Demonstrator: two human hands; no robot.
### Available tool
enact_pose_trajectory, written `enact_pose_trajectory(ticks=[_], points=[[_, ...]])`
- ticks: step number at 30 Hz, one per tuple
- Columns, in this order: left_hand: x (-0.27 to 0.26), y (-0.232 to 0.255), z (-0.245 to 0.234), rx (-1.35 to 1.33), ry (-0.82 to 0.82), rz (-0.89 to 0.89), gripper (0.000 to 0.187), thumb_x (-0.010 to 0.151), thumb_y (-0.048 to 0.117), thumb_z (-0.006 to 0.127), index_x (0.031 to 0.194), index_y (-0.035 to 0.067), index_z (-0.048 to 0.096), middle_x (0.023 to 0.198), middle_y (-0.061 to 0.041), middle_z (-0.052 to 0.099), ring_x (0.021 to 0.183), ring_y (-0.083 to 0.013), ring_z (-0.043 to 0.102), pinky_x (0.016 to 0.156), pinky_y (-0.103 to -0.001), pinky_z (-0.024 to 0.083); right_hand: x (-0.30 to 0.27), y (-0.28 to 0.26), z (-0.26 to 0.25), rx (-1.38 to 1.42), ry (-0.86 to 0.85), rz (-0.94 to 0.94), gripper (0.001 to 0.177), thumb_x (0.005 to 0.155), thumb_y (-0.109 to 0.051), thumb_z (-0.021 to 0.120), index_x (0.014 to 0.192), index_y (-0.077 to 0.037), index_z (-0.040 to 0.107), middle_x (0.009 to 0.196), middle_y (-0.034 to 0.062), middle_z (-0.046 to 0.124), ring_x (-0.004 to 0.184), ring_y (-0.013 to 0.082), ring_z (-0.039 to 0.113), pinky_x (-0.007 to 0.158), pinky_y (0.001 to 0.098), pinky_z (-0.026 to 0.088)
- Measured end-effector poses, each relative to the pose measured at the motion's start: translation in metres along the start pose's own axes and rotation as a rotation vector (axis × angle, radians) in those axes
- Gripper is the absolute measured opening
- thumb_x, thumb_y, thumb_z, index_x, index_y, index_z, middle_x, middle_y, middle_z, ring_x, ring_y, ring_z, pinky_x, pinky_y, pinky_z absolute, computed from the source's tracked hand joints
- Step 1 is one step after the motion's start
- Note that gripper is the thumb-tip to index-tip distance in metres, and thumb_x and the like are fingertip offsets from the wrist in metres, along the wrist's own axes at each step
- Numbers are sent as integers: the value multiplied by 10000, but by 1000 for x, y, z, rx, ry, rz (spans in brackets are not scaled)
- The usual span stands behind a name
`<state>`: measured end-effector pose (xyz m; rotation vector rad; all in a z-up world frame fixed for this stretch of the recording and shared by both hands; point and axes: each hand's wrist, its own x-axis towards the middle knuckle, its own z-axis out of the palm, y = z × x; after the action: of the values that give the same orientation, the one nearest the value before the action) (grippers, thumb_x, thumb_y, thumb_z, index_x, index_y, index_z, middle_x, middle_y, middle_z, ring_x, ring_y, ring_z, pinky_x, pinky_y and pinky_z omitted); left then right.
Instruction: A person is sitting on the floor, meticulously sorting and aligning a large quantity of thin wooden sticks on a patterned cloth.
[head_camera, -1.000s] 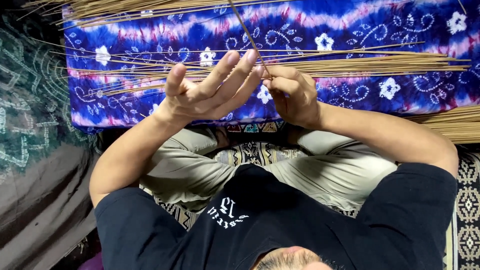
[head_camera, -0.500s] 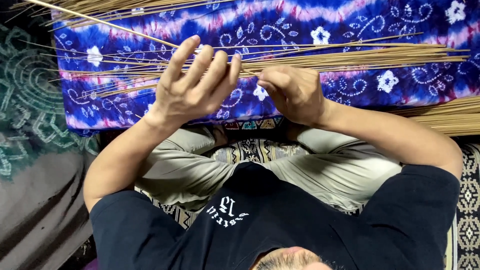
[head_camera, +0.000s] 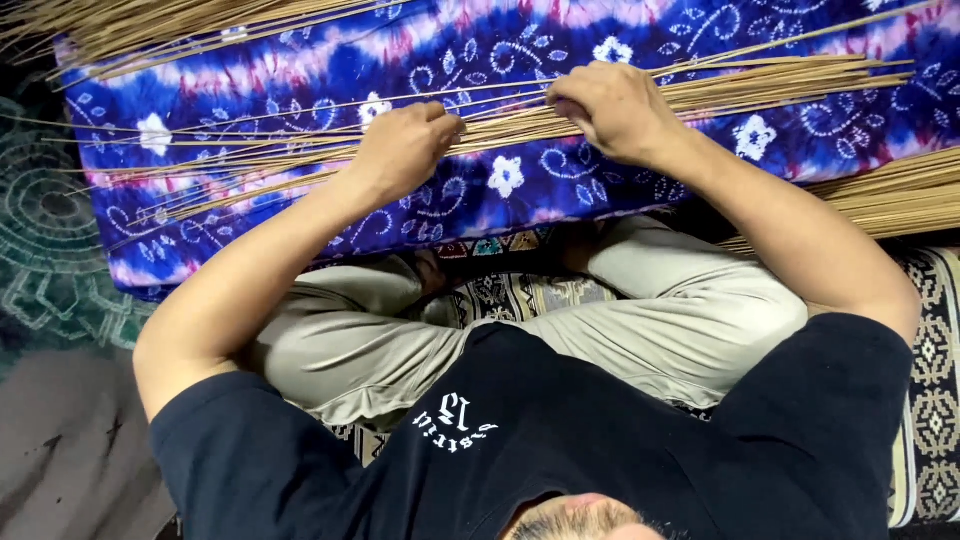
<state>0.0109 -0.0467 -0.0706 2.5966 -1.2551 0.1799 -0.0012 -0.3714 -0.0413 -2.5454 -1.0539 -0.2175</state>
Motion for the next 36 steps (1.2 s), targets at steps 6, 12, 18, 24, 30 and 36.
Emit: enact_pose_trajectory(ticks=[6,12,18,24,30,36], points=[[15,-1,13,85,-82,5,196,982,220,693,1039,42,754,866,-55,705,688,-209,658,626,-342,568,-19,29,11,61,-97,169,43,1017,-39,668,1030,-18,703,980,101,662,710,223,620,693,350,576],[9,-13,26,192,-145,-43,158,970,189,664,929,54,737,874,-71,682,652,-218,657,590,-347,548,-24,46,56,47,-57,92,54,986,-73,728,990,-28,698,952,88,618,824,208,543,822,343,524],[13,-34,25,329,-444,-152,192,937,95,659,763,57,731,692,-83,727,494,-213,673,502,-357,569,-19,49,76,3,-40,91,66,976,-121,761,999,-61,746,952,57,639,816,191,496,851,346,460],[49,-16,-2,113,-345,-226,241,875,224,812,820,7,724,759,-120,738,567,-282,715,530,-393,603,-6,42,55,144,124,140,135,1011,-53,733,882,-15,724,841,84,620,648,176,508,619,308,477],[76,5,42,113,-69,-59,302,955,306,749,1100,47,694,1048,-108,618,857,-243,610,663,-371,567,-27,74,40,-10,161,206,50,980,5,739,932,-5,746,949,91,591,840,213,537,752,331,509],[68,12,42,-6,-26,-47,507,932,375,816,1264,35,637,1199,-137,565,990,-291,564,818,-422,506,-45,88,41,-74,151,210,28,997,-24,780,976,-11,766,969,86,589,853,209,520,820,335,500]])
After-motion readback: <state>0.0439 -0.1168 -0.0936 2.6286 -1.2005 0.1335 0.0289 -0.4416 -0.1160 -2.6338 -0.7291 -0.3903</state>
